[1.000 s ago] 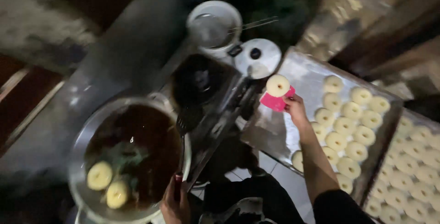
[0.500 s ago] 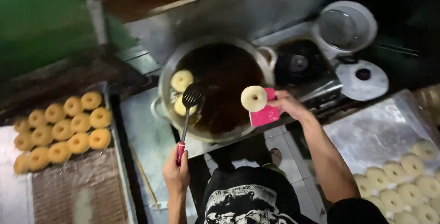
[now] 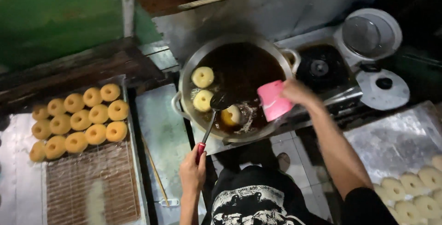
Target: Frying donuts in a large pot of oil, transferring them from trays using paper squares and a slotted spoon.
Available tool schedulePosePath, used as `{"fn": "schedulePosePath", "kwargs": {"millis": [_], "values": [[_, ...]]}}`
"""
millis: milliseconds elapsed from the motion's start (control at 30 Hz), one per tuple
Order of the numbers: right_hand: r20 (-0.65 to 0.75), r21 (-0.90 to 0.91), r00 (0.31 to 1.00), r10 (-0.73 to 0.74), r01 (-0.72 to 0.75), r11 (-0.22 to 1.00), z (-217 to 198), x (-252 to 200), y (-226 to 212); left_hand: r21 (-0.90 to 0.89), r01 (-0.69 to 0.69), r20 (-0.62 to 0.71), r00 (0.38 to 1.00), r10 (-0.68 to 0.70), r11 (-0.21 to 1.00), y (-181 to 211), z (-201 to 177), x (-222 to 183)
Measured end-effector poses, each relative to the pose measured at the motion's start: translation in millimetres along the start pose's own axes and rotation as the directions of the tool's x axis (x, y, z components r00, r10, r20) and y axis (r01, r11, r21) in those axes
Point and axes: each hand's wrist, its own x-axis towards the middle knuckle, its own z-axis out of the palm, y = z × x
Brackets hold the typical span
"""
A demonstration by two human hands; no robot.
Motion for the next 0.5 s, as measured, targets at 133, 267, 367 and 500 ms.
{"fn": "schedulePosePath", "kwargs": {"millis": [133, 267, 367, 500], "values": [[-0.278, 0.082, 0.96, -0.013, 0.037, 0.996, -51, -1, 98, 0.082, 0.061, 0.111, 0.991, -0.07, 0.995, 9, -1, 3], [-0.527, 0.135, 0.837, 0.146, -0.088, 0.987, -74, -70, 158, 0.18, -0.025, 0.155, 0.988, -0.003, 0.983, -11, -1, 0], [-0.708, 0.246, 0.656, 0.263, -0.119, 0.962, -55, -86, 252, 0.401, -0.132, 0.112, 0.989, 0.095, 0.906, -34, -10, -3], [-0.912, 0.107, 0.344, 0.226, -0.331, 0.937, -3, -74, 360, 0.419, -0.297, 0.003, 0.945, 0.326, 0.858, -65, -34, 24]]}}
